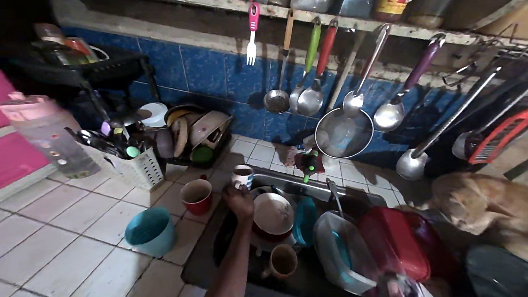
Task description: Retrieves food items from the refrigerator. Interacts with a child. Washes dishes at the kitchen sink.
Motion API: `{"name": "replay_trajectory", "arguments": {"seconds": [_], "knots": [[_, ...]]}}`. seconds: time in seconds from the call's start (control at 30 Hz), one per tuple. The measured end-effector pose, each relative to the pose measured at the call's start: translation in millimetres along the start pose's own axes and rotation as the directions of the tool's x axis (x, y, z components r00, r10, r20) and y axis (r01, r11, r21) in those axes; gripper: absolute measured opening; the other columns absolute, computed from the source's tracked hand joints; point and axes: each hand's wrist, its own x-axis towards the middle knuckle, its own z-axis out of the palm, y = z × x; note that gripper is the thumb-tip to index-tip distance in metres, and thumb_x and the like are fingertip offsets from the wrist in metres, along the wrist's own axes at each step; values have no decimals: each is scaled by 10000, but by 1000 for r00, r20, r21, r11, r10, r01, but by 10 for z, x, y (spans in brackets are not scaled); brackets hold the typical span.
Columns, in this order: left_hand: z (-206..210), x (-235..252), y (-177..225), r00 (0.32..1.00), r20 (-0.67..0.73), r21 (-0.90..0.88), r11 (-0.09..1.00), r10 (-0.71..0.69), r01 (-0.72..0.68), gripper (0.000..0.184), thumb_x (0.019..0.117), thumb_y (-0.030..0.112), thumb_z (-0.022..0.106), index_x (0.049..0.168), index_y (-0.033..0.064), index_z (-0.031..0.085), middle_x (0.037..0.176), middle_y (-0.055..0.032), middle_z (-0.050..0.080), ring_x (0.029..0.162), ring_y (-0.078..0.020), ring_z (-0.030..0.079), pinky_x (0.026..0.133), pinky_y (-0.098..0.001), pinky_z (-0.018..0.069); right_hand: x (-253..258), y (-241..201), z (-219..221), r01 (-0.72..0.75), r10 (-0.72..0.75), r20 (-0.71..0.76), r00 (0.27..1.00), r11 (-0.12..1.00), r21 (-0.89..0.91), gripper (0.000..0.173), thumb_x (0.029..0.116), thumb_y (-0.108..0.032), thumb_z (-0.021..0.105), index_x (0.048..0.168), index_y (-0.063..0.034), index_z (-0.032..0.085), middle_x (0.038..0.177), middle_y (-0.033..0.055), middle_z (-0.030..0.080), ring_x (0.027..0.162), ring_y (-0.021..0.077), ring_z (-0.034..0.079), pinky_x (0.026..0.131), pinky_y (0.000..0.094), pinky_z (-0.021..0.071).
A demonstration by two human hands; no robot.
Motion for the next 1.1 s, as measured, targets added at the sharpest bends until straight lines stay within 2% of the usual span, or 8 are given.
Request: {"name": "replay_trajectory", "arguments": {"seconds": [0.2, 0.43, 0.57, 0.67, 0.83, 0.93, 1.0, 1.1], "knots": [[-237, -243, 126, 917, 45, -325, 874, 396, -361, 179, 905, -46, 527, 1024, -166, 588, 1130, -276, 672, 1085, -280, 667, 969, -395, 536, 617, -266, 538, 25, -28, 24, 999, 991, 133, 535, 977, -252, 510, 1427, 4, 375, 1145, 40, 641, 988, 101, 664, 850, 304, 591], [-334, -603, 421, 903, 234, -595, 787, 361, -161, 310, 1008, 77, 581, 1246, -120, 562, 988, -88, 714, 874, -40, 693, 835, -235, 591, 797, -277, 1032, 207, -220, 209, 953, 975, 84, 499, 962, -101, 606, 1383, 22, 368, 1162, 71, 624, 977, 94, 674, 814, 280, 604], [-287, -726, 423, 891, 301, -524, 840, 341, -144, 212, 981, 58, 606, 1074, -117, 684, 998, -153, 716, 920, -96, 680, 885, -260, 558, 734, 114, 1230, 663, -479, 553, 682, 724, -190, 232, 897, -44, 702, 1096, 75, 702, 1167, 213, 691, 1056, 244, 702, 920, 340, 590], [-388, -705, 460, 820, 427, -450, 876, 381, -173, 228, 1017, 109, 578, 1043, -79, 704, 899, -112, 737, 801, -113, 713, 795, -301, 608, 758, 194, 1143, 783, -309, 833, 459, 583, -215, 211, 960, 20, 604, 1119, 3, 740, 1223, 221, 687, 1114, 300, 701, 976, 384, 579], [-371, -970, 558, 655, 285, -574, 672, 700, -468, 204, 983, 46, 581, 1068, -97, 699, 867, -99, 755, 749, -88, 730, 743, -249, 619, 720, 189, 1296, 306, 50, 724, 688, 885, -351, 345, 992, 24, 518, 1318, 116, 588, 1310, 205, 653, 1259, 221, 609, 1108, 357, 463], [-290, -971, 475, 497, 137, -509, 491, 857, -707, 194, 991, 98, 593, 1091, -39, 687, 950, -102, 759, 869, -102, 730, 846, -239, 594, 652, 369, 1388, -440, 253, 475, 843, 832, 337, 298, 1064, -59, 312, 1164, -39, 592, 1012, 44, 727, 962, 102, 699, 873, 288, 586], [-286, -890, 518, 524, 282, -503, 588, 804, -633, 239, 981, 66, 572, 1130, -82, 687, 928, -125, 759, 834, -144, 743, 813, -295, 614, 581, 353, 1563, -500, 386, 318, 866, 662, 558, 311, 1097, -136, 286, 1085, -61, 588, 915, 47, 689, 866, 131, 684, 794, 320, 588], [-359, -600, 815, 485, 792, -180, 900, 372, -396, 307, 1065, 141, 481, 1238, -41, 657, 1004, -176, 731, 951, -273, 712, 924, -465, 555, 502, 263, 1615, -447, 377, 298, 877, 868, 215, 189, 1047, -28, 389, 1126, -26, 561, 871, 3, 613, 740, 51, 593, 672, 223, 521]]}}
